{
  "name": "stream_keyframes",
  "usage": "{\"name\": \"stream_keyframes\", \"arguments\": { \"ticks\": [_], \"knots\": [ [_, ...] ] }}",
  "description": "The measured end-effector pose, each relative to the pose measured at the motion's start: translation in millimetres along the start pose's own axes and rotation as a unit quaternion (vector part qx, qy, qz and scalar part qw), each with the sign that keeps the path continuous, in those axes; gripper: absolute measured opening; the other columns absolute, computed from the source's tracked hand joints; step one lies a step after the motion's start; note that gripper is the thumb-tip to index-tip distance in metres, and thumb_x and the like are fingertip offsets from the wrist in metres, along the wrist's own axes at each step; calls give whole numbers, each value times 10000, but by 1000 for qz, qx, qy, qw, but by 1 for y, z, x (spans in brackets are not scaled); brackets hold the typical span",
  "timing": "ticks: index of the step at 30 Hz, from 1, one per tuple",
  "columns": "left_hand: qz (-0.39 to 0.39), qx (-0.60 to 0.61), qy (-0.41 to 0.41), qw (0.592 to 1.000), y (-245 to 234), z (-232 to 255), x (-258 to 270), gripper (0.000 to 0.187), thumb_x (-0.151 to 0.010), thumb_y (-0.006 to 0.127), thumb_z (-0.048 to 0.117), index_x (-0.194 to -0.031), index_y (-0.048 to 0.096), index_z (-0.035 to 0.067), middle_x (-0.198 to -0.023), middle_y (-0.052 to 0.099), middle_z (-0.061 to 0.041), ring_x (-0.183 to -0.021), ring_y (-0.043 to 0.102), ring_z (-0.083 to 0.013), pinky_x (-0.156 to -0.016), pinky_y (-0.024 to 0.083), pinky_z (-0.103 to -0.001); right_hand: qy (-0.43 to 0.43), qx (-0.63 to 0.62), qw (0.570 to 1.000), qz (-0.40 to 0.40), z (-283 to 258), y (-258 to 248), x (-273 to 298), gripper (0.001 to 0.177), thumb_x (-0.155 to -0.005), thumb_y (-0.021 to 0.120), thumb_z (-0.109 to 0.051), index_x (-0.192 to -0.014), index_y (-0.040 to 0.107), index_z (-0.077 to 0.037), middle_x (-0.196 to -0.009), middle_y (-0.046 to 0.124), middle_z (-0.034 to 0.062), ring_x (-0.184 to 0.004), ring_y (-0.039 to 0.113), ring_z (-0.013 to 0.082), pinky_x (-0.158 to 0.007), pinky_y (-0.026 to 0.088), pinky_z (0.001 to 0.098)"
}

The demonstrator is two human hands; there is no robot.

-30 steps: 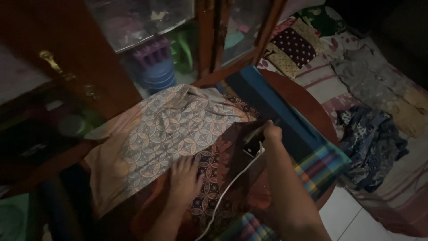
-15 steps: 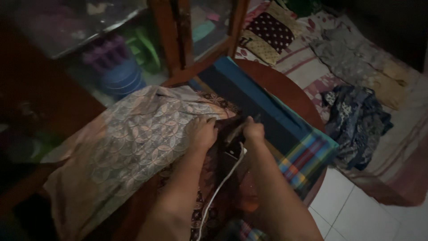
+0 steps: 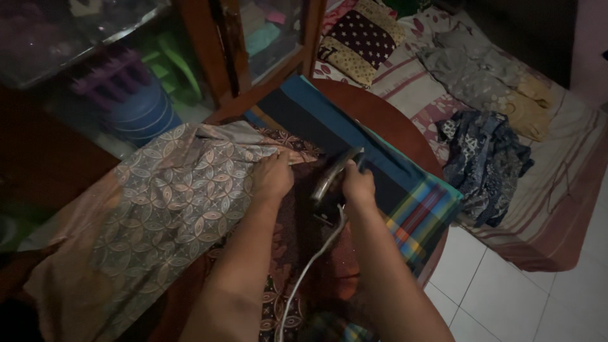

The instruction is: The person irons a patterned cloth on a round table using an electric iron. They repeatedly smooth the fabric, adjust its position, and flip it over to iron the other side.

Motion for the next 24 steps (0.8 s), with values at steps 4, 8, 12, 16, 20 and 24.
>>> {"name": "stream_keyframes", "arguments": {
  "ticks": [4, 8, 12, 16, 20, 24],
  "knots": [
    [-33, -16, 3, 999, -1, 0, 4, 459, -787, 683, 189, -1231, 668, 70, -1249, 652, -196, -1150, 591, -409, -967, 453, -550, -35, -47, 998, -38, -1, -2, 25, 419, -1010, 577, -350, -1242, 584, -1, -969, 684, 127, -824, 674, 229, -749, 557, 399],
    [-5, -32, 20, 999, -4, 1, 8, 340, -871, 623, 138, -1201, 696, 107, -1241, 677, -166, -1165, 620, -394, -992, 487, -529, -56, -15, 997, -46, 12, -11, 50, 386, -1025, 580, -355, -1217, 587, -21, -925, 673, 110, -769, 634, 190, -691, 533, 378],
    [-18, -50, -9, 999, -1, -2, 6, 269, -924, 606, 163, -1173, 690, 104, -1219, 681, -159, -1157, 628, -382, -982, 481, -561, -48, -57, 995, -62, 32, -2, 73, 382, -1017, 628, -325, -1150, 555, 26, -793, 651, 137, -644, 623, 225, -588, 522, 379],
    [-32, -31, -22, 999, -3, -3, 2, 256, -919, 627, 222, -1138, 680, 100, -1210, 678, -152, -1170, 621, -370, -963, 479, -571, -11, -58, 994, -96, 61, 16, 97, 319, -983, 608, -293, -1115, 598, -3, -756, 659, 81, -609, 644, 185, -566, 545, 357],
    [-2, 37, -26, 999, -11, -8, 2, 369, -908, 678, 271, -1207, 633, 59, -1218, 666, -194, -1157, 614, -398, -975, 481, -546, 6, -18, 997, -78, 75, 20, 107, 322, -1008, 611, -288, -1127, 590, 10, -774, 669, 95, -626, 644, 197, -585, 540, 368],
    [-9, 4, 10, 1000, -10, -6, 18, 411, -942, 666, 307, -1287, 613, 90, -1263, 649, -177, -1216, 588, -369, -1074, 419, -539, 39, -71, 994, -78, 80, 15, 97, 300, -1013, 588, -248, -1212, 596, -23, -834, 667, 78, -696, 644, 178, -646, 551, 355]
  ]
}}
Point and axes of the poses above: each hand's wrist, its own x-axis away from the middle knuckle, its own y-axis out of the palm, z = x × y, the point moved 9 cm from there along -x, towards the middle knuckle
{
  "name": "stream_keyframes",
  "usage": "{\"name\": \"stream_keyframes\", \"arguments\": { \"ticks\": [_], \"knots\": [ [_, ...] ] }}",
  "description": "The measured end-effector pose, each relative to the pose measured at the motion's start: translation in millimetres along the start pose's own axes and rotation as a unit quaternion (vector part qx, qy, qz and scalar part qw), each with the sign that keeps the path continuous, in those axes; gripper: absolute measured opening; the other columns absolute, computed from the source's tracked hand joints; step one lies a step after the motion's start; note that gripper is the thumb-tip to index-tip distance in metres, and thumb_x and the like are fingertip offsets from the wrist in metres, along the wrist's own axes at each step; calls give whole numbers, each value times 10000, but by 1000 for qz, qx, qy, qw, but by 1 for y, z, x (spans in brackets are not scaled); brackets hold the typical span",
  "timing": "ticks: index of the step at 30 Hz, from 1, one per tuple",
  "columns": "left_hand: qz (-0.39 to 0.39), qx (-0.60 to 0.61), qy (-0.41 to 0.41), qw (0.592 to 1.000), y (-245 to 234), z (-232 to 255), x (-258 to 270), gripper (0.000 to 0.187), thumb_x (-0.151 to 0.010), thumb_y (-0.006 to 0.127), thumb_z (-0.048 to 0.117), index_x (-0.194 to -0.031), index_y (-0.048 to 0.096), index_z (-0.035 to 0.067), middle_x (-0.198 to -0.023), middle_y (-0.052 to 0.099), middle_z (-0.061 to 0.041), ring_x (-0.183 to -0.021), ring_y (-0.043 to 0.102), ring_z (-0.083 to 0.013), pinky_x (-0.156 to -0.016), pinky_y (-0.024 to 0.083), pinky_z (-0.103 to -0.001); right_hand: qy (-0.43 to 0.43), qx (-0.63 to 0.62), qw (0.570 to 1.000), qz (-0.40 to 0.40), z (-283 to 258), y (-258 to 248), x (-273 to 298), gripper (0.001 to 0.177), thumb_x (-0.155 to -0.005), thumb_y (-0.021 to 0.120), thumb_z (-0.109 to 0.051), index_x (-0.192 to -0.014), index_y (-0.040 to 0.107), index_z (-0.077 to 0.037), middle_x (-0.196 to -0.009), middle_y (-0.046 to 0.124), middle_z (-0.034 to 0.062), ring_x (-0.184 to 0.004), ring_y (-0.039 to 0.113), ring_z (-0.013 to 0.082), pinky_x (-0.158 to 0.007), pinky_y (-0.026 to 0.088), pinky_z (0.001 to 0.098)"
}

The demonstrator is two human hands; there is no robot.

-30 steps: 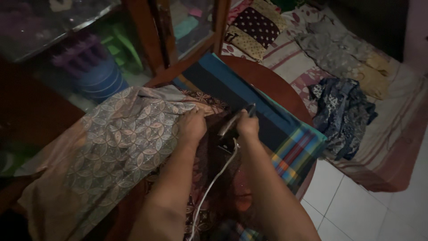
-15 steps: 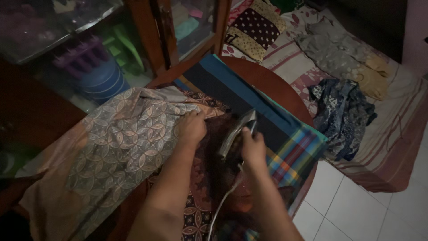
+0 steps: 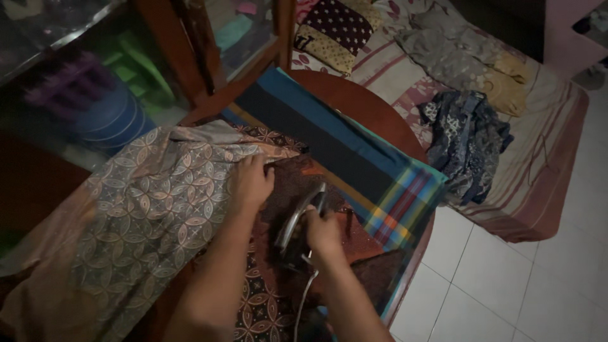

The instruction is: The person irons a patterned cloth on a round table using an electric iron. They repeatedly smooth the fabric, adjust its position, and flip it over to iron the other side.

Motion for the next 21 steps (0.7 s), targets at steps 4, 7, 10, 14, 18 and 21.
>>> {"name": "stream_keyframes", "arguments": {
  "ticks": [4, 7, 10, 14, 18, 21],
  "knots": [
    [-35, -39, 56, 997, 5, 15, 26, 522, -945, 659, 363, -1399, 558, 125, -1416, 545, -156, -1329, 494, -344, -1142, 341, -536, 40, 6, 998, 38, 3, -17, -14, 318, -1028, 542, -248, -1277, 578, -53, -897, 690, 71, -774, 665, 173, -709, 549, 350],
    [-22, -112, 105, 988, 5, 34, 36, 544, -919, 666, 371, -1421, 542, 202, -1514, 458, -160, -1393, 412, -349, -1177, 281, -524, 28, -29, 998, 55, -1, -24, -26, 347, -1027, 561, -241, -1286, 550, -11, -897, 677, 120, -761, 656, 229, -691, 558, 391],
    [45, -143, 124, 981, -4, 50, 32, 606, -878, 674, 402, -1420, 540, 164, -1530, 434, -189, -1391, 389, -350, -1161, 250, -540, 9, -5, 996, 90, -10, -39, -37, 371, -1015, 582, -246, -1310, 521, -30, -931, 692, 120, -782, 671, 229, -701, 558, 394],
    [-46, -70, 96, 992, 17, 61, -1, 590, -943, 664, 391, -1450, 549, 110, -1493, 499, -134, -1415, 417, -301, -1226, 264, -501, 12, 17, 994, 105, -14, -48, -48, 366, -1022, 576, -256, -1281, 525, -2, -930, 691, 123, -763, 677, 220, -668, 557, 390],
    [-72, -33, 57, 995, 37, 68, -32, 460, -925, 690, 323, -1332, 638, 115, -1398, 586, -131, -1357, 475, -335, -1159, 314, -529, 5, -37, 995, 89, -12, -46, -56, 336, -1010, 596, -236, -1230, 527, 9, -899, 672, 147, -723, 655, 239, -623, 554, 393],
    [-52, -52, 70, 995, 45, 74, -44, 335, -925, 677, 241, -1245, 717, 151, -1329, 653, -114, -1309, 551, -316, -1136, 364, -527, -14, -37, 995, 96, -14, -47, -60, 310, -1001, 616, -222, -1191, 544, 11, -899, 675, 124, -715, 659, 221, -615, 560, 379]
  ]
}}
Point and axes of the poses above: each hand's wrist, its own x-axis away from the middle knuckle, its own y-axis out of the palm, z = x × y, the point moved 9 cm from there along -x, towards the middle knuckle
